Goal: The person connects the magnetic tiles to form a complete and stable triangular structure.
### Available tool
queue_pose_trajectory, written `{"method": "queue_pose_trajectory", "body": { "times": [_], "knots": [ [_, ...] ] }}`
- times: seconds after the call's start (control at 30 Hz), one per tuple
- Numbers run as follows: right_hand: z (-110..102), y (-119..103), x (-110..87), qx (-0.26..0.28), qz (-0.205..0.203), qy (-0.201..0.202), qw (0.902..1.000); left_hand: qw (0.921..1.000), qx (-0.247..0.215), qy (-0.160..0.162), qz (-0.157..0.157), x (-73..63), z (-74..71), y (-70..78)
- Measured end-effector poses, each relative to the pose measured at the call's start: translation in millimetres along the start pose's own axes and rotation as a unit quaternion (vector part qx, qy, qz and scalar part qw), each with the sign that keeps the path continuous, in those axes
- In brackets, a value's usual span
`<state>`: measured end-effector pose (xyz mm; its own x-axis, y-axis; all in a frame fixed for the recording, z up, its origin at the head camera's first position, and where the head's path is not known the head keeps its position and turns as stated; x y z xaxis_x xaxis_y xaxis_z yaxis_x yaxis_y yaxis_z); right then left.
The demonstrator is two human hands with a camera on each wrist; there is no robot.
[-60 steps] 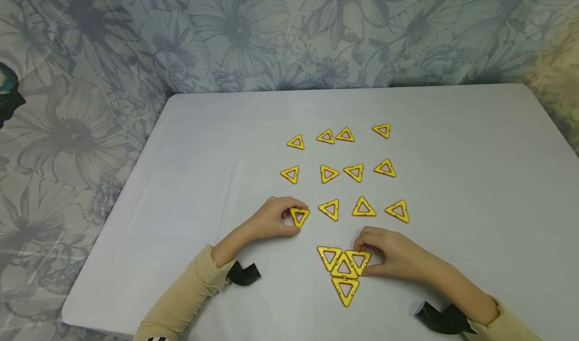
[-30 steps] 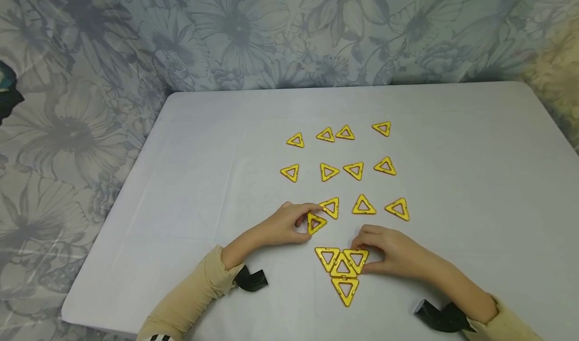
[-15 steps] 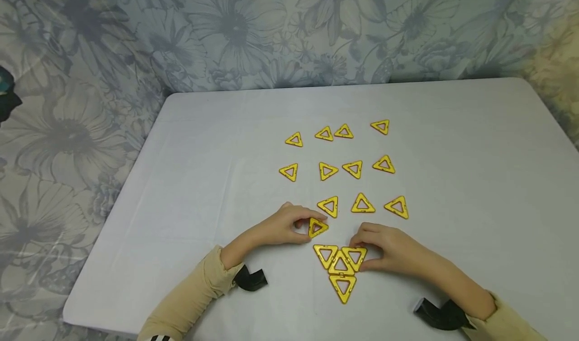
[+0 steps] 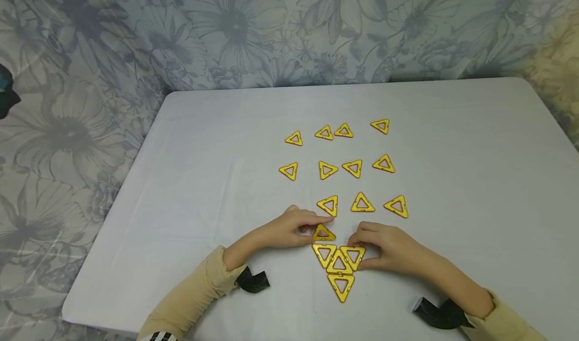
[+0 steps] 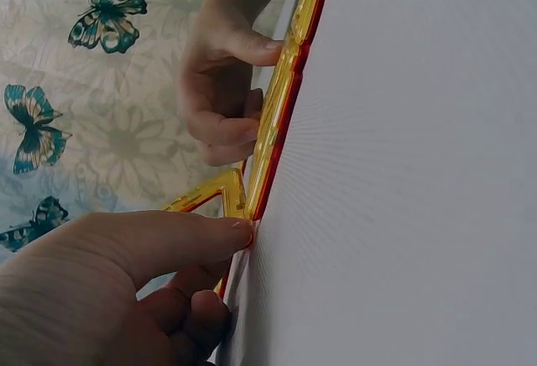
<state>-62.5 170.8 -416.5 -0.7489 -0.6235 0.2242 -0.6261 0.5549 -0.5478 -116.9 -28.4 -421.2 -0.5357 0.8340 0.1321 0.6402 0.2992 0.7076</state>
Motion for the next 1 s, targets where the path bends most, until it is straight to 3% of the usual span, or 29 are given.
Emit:
{"method": "queue_pose_trajectory", "body": {
  "times": [0.3, 0.53, 1.0],
  "knots": [
    [0, 0, -0.6, 0.002, -0.013, 0.011, 0.9998, 0.9999, 0.001, 0.016, -0.005, -0.2, 2.0, 1.1],
    [-1, 0, -1.6, 0.005, -0.015, 0.015, 0.9998, 0.9949, -0.021, 0.08, 0.057, 3.1, 3.9, 7.2],
    [0, 0, -1.3, 0.006, -0.019, 0.019, 0.9996, 0.9959, -0.007, 0.084, 0.033, 1.9, 8.5, 12.1]
  ]
}}
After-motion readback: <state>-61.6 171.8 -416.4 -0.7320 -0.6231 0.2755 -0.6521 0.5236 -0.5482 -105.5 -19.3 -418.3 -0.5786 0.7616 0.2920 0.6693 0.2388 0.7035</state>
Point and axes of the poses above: each hand's wrist, its own x-axis towards the middle knuckle, its own z-axis out of the palm, y = z × x, the point moved 4 cm from there along x, towards the middle knuckle, and after that the axes turned 7 degrees about y, right-handed, at the moved point
